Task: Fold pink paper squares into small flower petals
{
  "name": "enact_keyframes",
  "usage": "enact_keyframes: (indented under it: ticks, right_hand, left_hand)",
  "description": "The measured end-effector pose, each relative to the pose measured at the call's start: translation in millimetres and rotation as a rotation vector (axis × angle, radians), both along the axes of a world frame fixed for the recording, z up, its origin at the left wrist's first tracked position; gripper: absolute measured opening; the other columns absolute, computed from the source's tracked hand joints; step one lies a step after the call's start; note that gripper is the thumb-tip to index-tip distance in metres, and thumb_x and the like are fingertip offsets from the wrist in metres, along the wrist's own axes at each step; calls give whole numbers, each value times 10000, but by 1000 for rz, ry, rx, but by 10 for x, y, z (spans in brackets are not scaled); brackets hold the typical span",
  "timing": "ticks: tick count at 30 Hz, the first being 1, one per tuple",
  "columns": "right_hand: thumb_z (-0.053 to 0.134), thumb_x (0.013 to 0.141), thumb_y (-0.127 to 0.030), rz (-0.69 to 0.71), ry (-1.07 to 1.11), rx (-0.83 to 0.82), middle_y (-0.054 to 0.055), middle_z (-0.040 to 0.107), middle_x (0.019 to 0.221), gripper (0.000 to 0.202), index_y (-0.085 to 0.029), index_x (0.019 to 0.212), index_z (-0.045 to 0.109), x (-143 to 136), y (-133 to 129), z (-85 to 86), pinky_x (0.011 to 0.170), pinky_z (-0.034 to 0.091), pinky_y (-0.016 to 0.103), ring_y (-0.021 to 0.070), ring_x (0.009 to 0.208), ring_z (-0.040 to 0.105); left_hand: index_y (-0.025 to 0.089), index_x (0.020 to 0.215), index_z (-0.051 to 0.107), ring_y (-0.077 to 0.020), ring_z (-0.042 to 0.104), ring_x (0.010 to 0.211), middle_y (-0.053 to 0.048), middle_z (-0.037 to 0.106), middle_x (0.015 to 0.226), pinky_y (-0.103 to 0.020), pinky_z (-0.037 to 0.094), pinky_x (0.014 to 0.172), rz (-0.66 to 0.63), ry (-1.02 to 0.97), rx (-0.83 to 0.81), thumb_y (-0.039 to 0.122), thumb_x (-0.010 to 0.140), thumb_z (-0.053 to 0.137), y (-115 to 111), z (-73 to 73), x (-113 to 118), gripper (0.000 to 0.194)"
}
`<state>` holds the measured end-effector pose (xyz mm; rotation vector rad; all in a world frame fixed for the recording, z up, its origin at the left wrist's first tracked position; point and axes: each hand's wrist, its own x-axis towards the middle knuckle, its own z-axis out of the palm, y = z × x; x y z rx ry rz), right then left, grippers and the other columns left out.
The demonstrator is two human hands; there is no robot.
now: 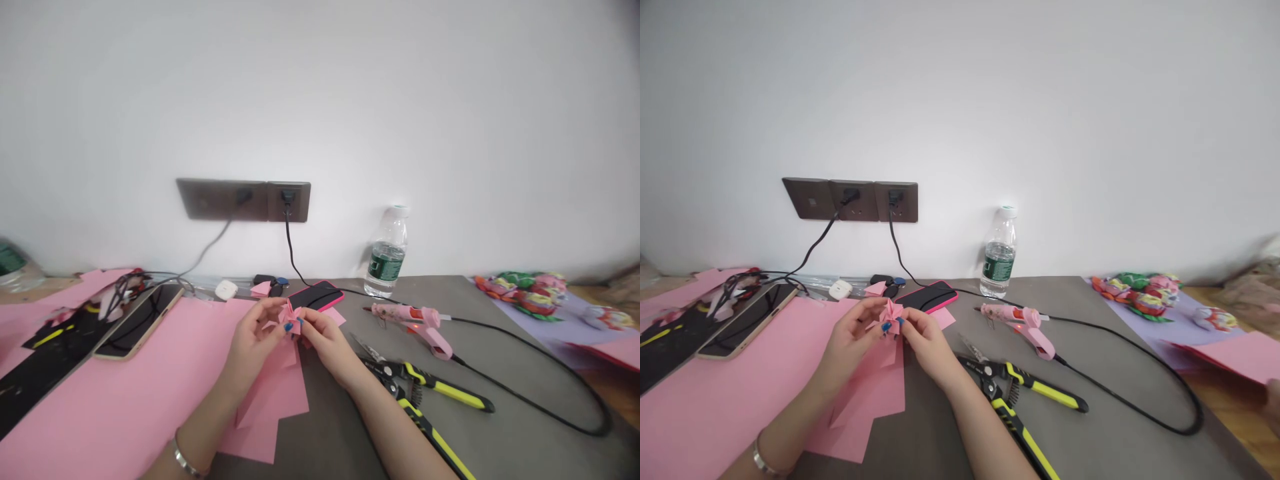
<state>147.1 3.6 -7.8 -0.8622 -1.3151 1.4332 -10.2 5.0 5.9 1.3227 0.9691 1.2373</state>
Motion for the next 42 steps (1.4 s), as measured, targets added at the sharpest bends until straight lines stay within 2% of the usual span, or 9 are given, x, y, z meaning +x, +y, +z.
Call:
enact_keyframes:
  ticks: [6, 10, 16, 22, 26, 33, 37, 39, 42]
  right_hand:
    - [658, 830, -468, -119, 149, 66, 12, 599, 877, 306, -238, 1024, 603, -6, 2, -5, 638, 434, 254, 141, 709, 543]
    - [763, 746, -393, -151, 115, 136, 24, 620, 893, 299, -229, 956, 627, -3, 17, -16, 688, 481, 278, 161, 759, 590]
    - [717, 786, -411, -251, 110, 150, 28, 653, 844, 238, -211, 898, 655, 29, 50, -55, 694, 487, 279, 168, 761, 604]
    - [716, 796, -386, -224, 100, 140, 18, 643, 819, 229, -205, 923, 655, 27, 33, -42, 661, 465, 265, 151, 715, 586]
    - [709, 800, -393, -216, 73, 154, 10, 609, 806, 219, -208, 884, 628, 9, 20, -43, 622, 442, 255, 141, 682, 552]
    - [707, 797, -404, -156, 59, 132, 18, 603, 842, 244, -207, 901, 608, 0, 5, -29, 684, 450, 275, 153, 734, 567]
    - [698, 803, -422, -115, 40, 109, 3, 596, 775, 247, -197, 845, 606, 21, 3, -2, 639, 430, 259, 139, 678, 540]
    - [693, 807, -435, -105, 40, 95, -7, 588, 745, 259, -195, 842, 603, 26, 3, 3, 596, 418, 249, 128, 634, 519]
    - [713, 791, -435, -108, 56, 86, -5, 595, 750, 266, -199, 842, 600, 17, 0, 2, 592, 437, 249, 129, 641, 536]
  left_hand:
    - [197, 1041, 671, -207, 637, 957, -71, 696, 1034, -303, 530, 819, 31, 15, -18, 288, 757, 726, 12, -26, -9, 304]
    - [201, 1066, 689, -225, 636, 1004, -79, 705, 1059, -309, 534, 837, 23, 31, -30, 312, 754, 743, 6, -41, -10, 335]
    - [199, 1006, 703, -198, 669, 898, -86, 702, 1088, -321, 559, 806, -26, -45, -49, 380, 853, 634, 5, -47, -28, 247]
    - [209, 967, 669, -188, 658, 917, -49, 696, 976, -293, 540, 822, -52, 7, 40, 246, 769, 725, -13, 3, -16, 208]
    - [195, 861, 671, -177, 653, 874, -42, 684, 917, -263, 544, 757, -38, 56, 64, 280, 815, 678, -32, 26, -8, 97]
    - [194, 938, 637, -156, 641, 756, -29, 683, 844, -246, 533, 667, 62, 19, -32, 341, 814, 682, -18, -22, 5, 198]
    - [190, 1092, 650, -164, 644, 782, -67, 696, 977, -288, 541, 734, 18, -40, -134, 368, 786, 705, 2, -38, 15, 358]
    - [182, 1062, 670, -173, 642, 837, -82, 690, 1027, -300, 536, 778, -35, -68, -172, 367, 792, 702, 7, -40, 13, 329]
    - [173, 938, 674, -157, 626, 836, -52, 675, 929, -260, 518, 759, -61, -116, -179, 338, 798, 709, 6, -38, 6, 219]
